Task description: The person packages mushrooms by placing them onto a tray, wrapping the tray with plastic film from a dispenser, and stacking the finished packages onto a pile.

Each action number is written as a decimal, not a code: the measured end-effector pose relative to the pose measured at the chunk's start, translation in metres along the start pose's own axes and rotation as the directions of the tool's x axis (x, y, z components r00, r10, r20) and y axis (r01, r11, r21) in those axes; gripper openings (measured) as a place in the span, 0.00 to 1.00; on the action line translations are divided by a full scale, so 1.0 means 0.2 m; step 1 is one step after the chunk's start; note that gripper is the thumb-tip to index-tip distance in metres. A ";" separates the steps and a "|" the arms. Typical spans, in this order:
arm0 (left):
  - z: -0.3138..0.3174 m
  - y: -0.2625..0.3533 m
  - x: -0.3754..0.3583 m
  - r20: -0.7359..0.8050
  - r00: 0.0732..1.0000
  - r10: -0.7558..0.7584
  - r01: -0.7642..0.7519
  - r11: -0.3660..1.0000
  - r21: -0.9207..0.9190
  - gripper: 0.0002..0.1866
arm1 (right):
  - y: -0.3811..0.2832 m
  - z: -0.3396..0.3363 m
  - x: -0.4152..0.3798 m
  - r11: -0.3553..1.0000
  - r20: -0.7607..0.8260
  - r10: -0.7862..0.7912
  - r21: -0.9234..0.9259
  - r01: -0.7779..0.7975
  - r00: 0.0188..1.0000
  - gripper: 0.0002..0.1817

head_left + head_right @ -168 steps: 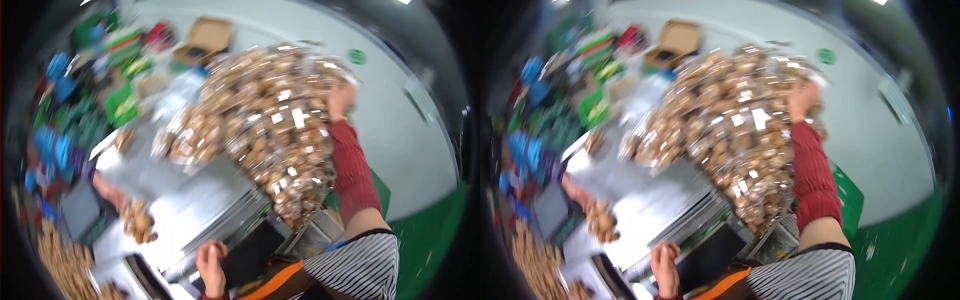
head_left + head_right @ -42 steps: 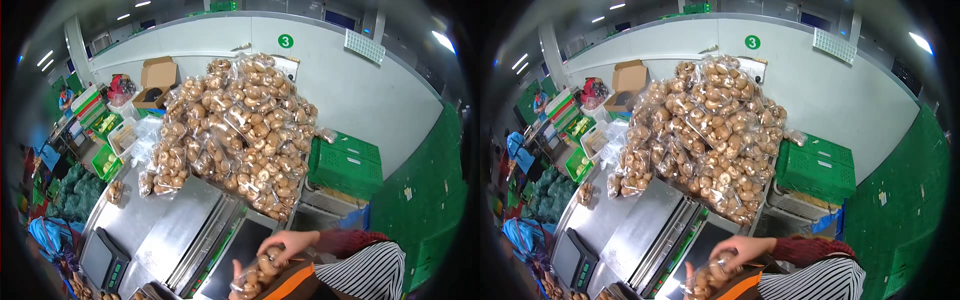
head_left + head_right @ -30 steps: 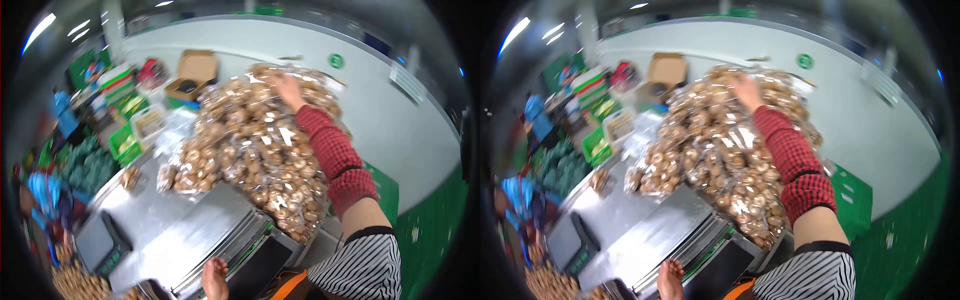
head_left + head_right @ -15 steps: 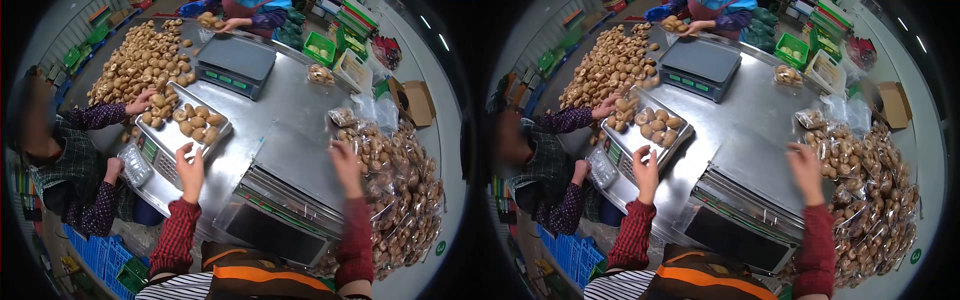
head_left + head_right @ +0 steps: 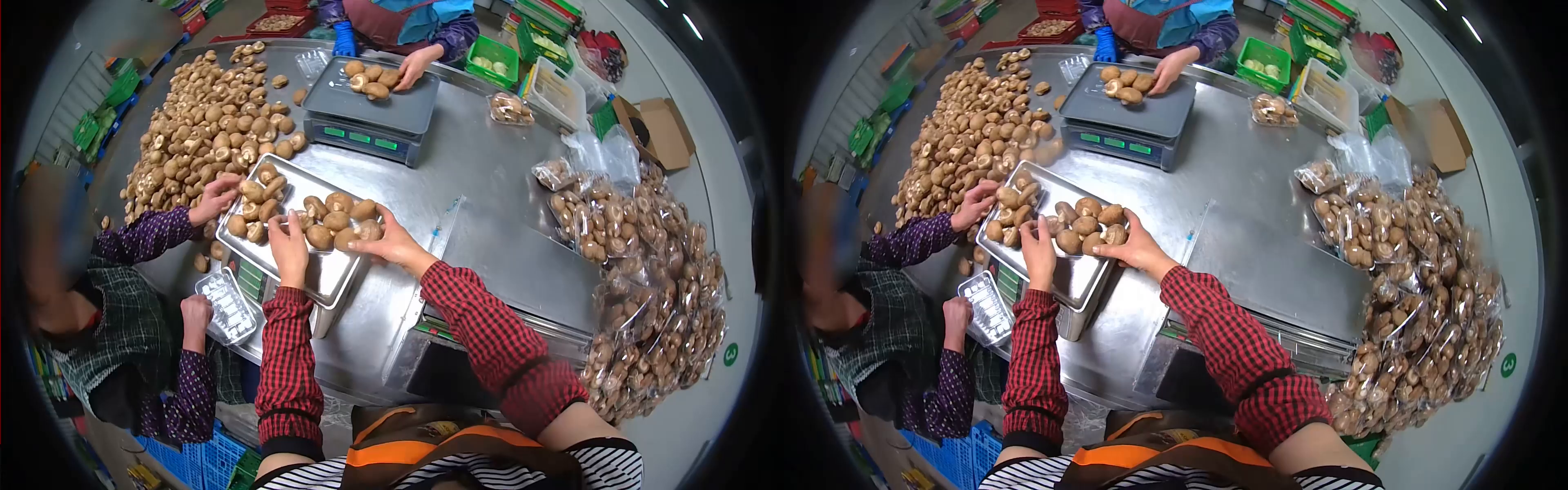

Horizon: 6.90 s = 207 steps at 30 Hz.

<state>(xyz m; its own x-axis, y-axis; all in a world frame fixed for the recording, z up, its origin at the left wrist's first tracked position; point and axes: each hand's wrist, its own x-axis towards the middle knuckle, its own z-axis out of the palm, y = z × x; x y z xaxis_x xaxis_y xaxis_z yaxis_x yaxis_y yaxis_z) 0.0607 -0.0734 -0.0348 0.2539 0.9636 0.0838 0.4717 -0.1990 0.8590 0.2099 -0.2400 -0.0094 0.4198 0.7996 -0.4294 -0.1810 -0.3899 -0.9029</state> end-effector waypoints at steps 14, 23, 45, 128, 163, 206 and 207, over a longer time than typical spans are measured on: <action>0.02 0.11 -0.17 -0.074 0.990 0.123 -0.141 0.923 -0.359 0.12 | 0.04 0.12 -0.11 0.980 -0.448 -0.188 -0.141 0.139 0.874 0.41; 0.29 0.75 -0.73 0.356 0.902 0.242 0.022 0.800 -0.599 0.09 | 0.03 -0.48 -0.89 0.951 -0.722 -0.304 -0.267 0.156 0.621 0.38; 0.79 0.88 -1.29 0.703 0.634 0.321 -0.099 0.936 -0.338 0.17 | 0.26 -0.95 -1.67 0.856 -0.841 -0.487 -0.513 -0.061 0.237 0.25; -0.05 0.72 -1.41 0.964 0.254 0.073 -0.049 0.997 -0.062 0.21 | 0.68 -0.40 -2.35 0.703 -0.563 0.274 0.670 0.237 0.779 0.17; -0.32 0.96 -1.84 0.574 -0.791 0.213 0.510 0.748 0.424 0.61 | 0.69 -0.06 -2.63 0.582 -0.636 0.092 0.659 0.477 0.766 0.20; 0.74 0.95 -1.01 0.657 0.261 0.707 -0.728 0.591 -0.348 0.58 | 0.19 -1.08 -0.90 0.576 -0.424 -0.534 -0.816 -0.053 0.732 0.30; 0.75 0.98 -1.06 0.673 0.156 0.723 -0.726 0.546 -0.418 0.58 | 0.27 -1.03 -1.04 0.588 -0.522 -0.536 -0.795 -0.150 0.664 0.30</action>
<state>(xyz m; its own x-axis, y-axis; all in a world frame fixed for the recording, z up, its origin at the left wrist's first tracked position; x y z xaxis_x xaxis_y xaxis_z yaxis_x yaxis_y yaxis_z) 0.2258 -0.3438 0.0411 0.9489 -0.1137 0.2942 -0.2799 -0.7336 0.6192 0.2966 -0.5211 0.0356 0.8397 0.5016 0.2082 0.5374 -0.7121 -0.4518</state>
